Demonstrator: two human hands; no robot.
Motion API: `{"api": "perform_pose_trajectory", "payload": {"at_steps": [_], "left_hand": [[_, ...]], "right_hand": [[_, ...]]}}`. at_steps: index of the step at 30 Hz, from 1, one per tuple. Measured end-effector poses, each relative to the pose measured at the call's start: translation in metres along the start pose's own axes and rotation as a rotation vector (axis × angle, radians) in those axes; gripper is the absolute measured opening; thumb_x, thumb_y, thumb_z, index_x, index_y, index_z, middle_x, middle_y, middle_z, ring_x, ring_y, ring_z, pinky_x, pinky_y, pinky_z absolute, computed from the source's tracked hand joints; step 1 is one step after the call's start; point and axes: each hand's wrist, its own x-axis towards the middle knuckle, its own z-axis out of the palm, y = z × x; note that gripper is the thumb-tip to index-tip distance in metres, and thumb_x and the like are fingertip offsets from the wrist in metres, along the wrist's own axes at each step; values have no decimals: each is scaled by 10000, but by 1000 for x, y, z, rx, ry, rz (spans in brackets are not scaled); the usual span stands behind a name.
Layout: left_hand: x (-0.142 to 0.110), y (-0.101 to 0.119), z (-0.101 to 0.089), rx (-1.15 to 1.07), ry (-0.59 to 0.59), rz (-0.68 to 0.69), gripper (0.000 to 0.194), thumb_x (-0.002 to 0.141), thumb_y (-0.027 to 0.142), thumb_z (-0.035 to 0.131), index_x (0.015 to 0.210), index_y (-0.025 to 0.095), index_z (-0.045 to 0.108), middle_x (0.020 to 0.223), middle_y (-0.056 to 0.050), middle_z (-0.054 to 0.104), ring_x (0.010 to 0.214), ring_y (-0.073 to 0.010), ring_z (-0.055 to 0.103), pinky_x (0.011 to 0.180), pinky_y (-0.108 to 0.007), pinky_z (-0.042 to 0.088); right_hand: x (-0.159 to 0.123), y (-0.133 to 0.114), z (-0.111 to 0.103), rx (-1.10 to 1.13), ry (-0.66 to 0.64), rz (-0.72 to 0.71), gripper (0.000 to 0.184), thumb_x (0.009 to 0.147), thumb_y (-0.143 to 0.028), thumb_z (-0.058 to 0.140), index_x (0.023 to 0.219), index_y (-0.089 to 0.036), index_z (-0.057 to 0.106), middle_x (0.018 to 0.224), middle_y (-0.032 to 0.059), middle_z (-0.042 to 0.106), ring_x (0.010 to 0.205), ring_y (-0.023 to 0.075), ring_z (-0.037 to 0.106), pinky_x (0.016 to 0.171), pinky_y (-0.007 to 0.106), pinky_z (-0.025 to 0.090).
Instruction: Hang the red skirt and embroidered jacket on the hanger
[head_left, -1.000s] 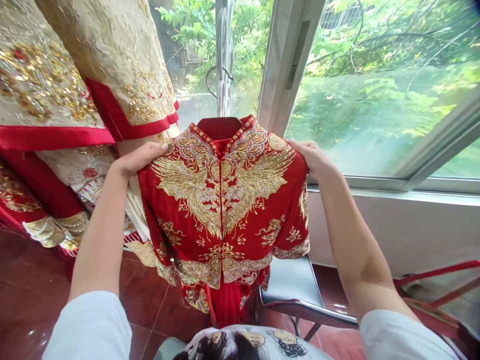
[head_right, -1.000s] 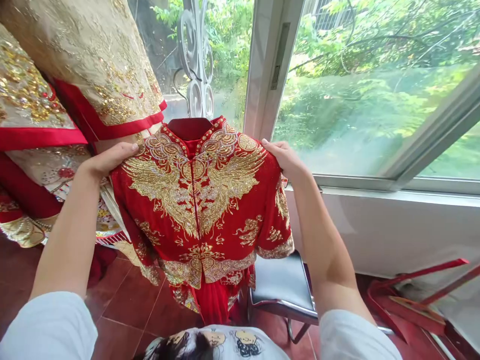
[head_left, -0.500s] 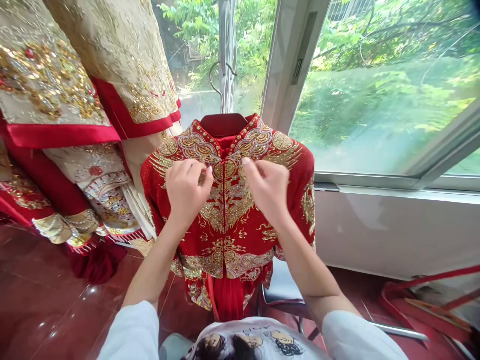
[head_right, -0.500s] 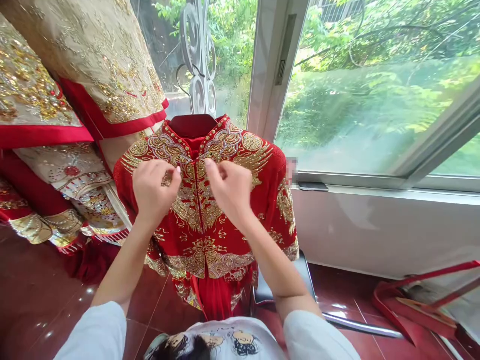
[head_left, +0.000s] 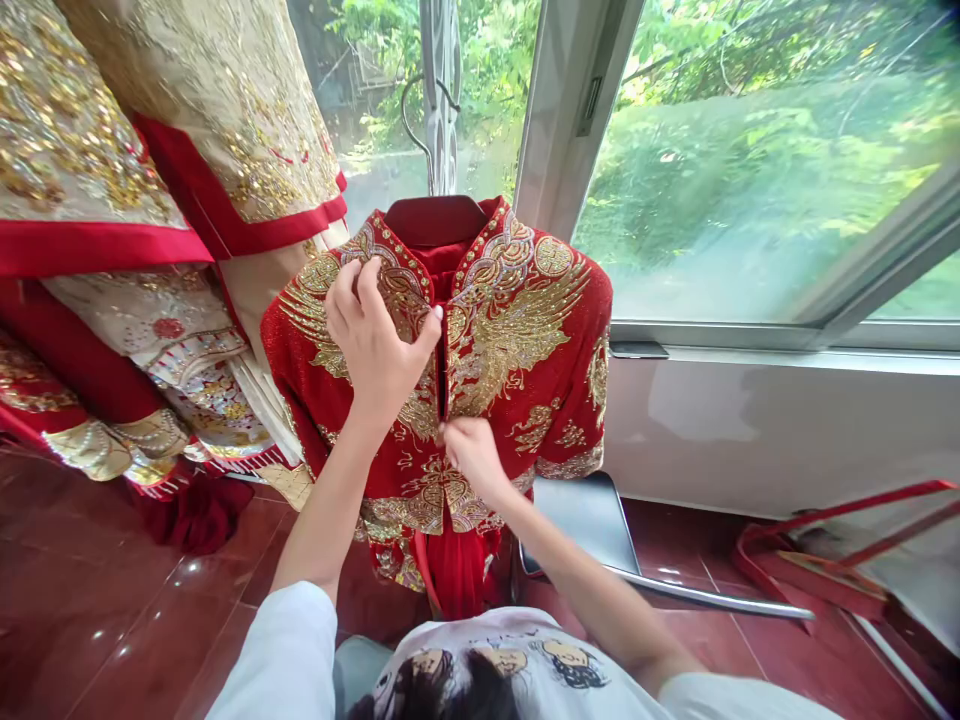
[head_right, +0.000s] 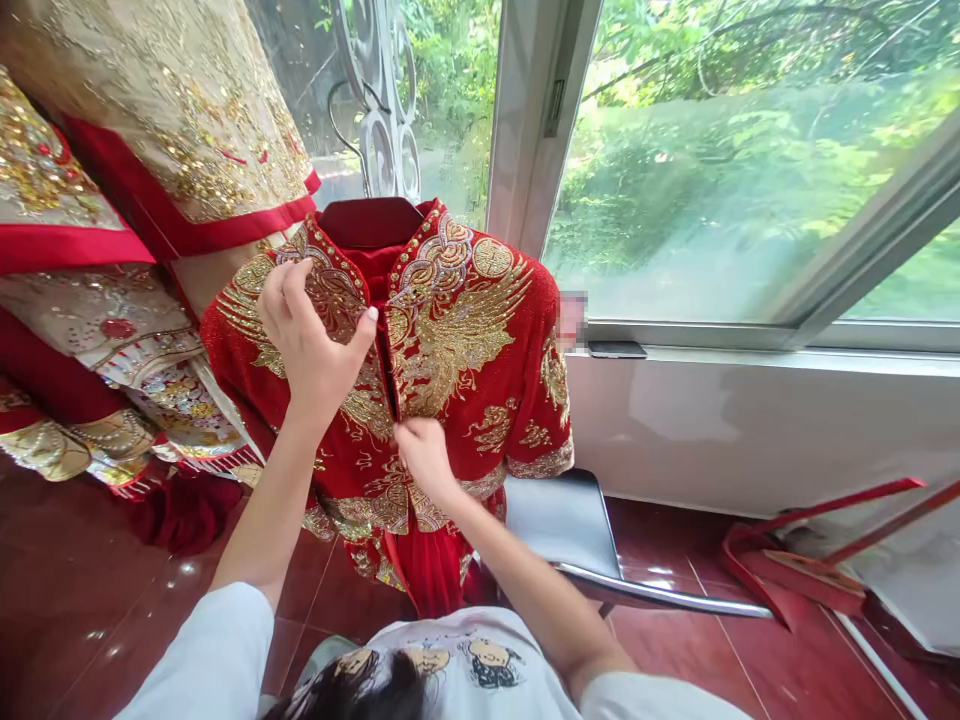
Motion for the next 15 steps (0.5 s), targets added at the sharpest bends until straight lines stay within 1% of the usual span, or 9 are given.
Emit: {"api": "perform_pose_trajectory", "payload": {"at_steps": [2, 4, 7, 9, 11, 12, 13, 14, 15], "left_hand": [[-7, 3, 5, 12, -22, -7, 710, 760, 432, 688, 1364, 200, 394, 1471, -182, 352, 1394, -364, 287, 1150, -539, 225], [-15, 2, 8, 28, -35, -7, 733, 770, 370, 685, 1400, 186, 360, 1518, -189, 289, 1433, -368, 221, 1166, -547, 194], [-27, -11, 6, 72, -45, -16, 745, 765, 246, 660, 1430, 143, 340, 1535, -198, 273, 1452, -364, 181, 1179, -545, 178], [-34, -25, -3, 115, -53, -26, 738, 749, 179, 638, 1431, 117, 360, 1521, -201, 313, 1446, -365, 203, 1180, -537, 190], [-36, -39, -17, 163, -80, -46, 670, 772, 143, 584, 1418, 116, 409, 1444, -199, 442, 1387, -361, 339, 1146, -526, 273], [-34, -45, -26, 193, -101, -70, 621, 797, 138, 546, 1408, 127, 438, 1372, -192, 525, 1320, -358, 436, 1103, -525, 335], [-29, -52, -36, 230, -118, -102, 574, 823, 134, 500, 1396, 147, 468, 1290, -178, 596, 1231, -355, 524, 1045, -525, 394], [-21, -59, -47, 273, -126, -131, 537, 846, 129, 454, 1380, 171, 497, 1217, -159, 646, 1138, -349, 590, 982, -523, 440], [-10, -67, -56, 316, -118, -152, 516, 861, 122, 417, 1360, 194, 526, 1173, -141, 673, 1070, -344, 625, 931, -517, 467]], "right_hand": [[-32, 51, 4, -45, -7, 98, 385, 650, -354, 516, 349, -214, 321, 320, -35, 314, 342, 77, 291, 392, 229, 218], [-62, 91, -3, -100, -9, 166, 379, 607, -348, 548, 342, -221, 308, 300, -31, 300, 316, 97, 309, 368, 237, 202], [-91, 114, -41, -201, 5, 233, 352, 587, -309, 590, 354, -234, 336, 295, -13, 332, 283, 143, 356, 357, 272, 205], [-91, 99, -78, -281, 51, 243, 314, 605, -293, 612, 385, -253, 392, 321, 7, 383, 307, 179, 415, 380, 307, 247], [-75, 63, -109, -396, 198, 172, 224, 683, -363, 601, 501, -261, 522, 449, 51, 523, 450, 227, 540, 469, 345, 364], [-62, 41, -120, -525, 386, 34, 200, 754, -431, 556, 708, -253, 636, 639, 92, 644, 598, 260, 615, 568, 387, 444], [-46, 17, -127, -625, 561, -148, 323, 797, -479, 521, 949, -234, 668, 899, 142, 698, 806, 294, 654, 710, 442, 485], [-29, -5, -132, -702, 690, -341, 495, 793, -529, 533, 1154, -201, 620, 1158, 191, 647, 1069, 336, 603, 867, 499, 464], [-10, -25, -134, -776, 777, -483, 709, 739, -593, 591, 1302, -167, 529, 1350, 222, 527, 1265, 376, 472, 979, 562, 395]]}}
